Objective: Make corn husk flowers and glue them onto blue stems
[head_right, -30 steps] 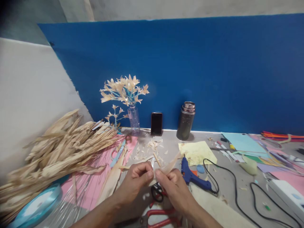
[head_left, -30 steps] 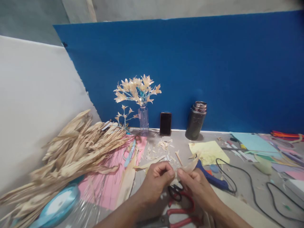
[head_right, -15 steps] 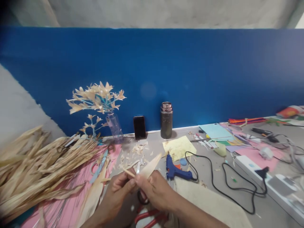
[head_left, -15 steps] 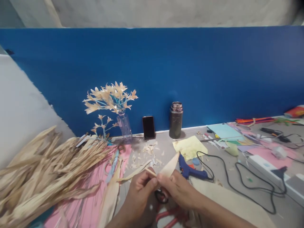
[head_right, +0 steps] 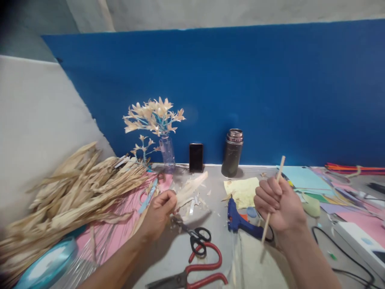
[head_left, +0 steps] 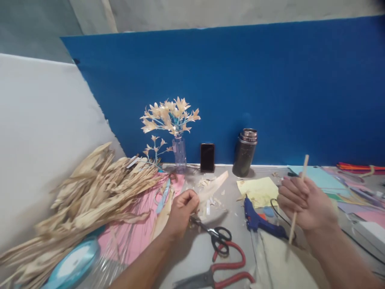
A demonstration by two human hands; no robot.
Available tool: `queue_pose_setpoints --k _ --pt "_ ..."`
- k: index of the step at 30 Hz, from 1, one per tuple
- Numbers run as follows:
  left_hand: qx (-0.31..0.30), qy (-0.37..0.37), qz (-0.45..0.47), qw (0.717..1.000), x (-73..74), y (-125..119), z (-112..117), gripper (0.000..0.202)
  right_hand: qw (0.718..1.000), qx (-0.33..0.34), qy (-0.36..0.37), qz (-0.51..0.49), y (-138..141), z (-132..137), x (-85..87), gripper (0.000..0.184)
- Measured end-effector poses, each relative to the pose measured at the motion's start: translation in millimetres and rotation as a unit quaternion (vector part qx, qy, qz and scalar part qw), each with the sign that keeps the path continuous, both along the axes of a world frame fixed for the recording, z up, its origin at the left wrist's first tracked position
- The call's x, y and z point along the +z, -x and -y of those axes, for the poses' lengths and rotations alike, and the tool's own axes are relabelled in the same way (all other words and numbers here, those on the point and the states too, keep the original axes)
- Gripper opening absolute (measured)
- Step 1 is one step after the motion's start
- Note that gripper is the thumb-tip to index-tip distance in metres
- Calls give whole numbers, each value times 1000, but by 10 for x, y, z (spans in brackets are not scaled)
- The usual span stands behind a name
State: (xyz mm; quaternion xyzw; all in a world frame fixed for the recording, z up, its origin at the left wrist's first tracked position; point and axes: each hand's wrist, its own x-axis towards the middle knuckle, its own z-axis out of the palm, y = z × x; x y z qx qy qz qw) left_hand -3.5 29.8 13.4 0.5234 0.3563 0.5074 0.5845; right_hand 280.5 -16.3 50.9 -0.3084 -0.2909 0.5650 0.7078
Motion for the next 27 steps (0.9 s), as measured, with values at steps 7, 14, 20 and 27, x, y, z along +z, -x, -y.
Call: queue_pose_setpoints --k 7,14,20,27 --pt "-83 77 38 993 -72 -179 164 43 987 114 110 10 639 -17 -229 51" --pt "-168 66 -2 984 -61 -222 254 44 977 60 125 164 764 1 -338 53" --pt "-188 143 3 972 -86 -274 331 44 963 81 124 227 822 22 -405 50" --pt "-252 168 37 952 -117 -166 267 50 972 75 129 183 683 -34 -387 53"
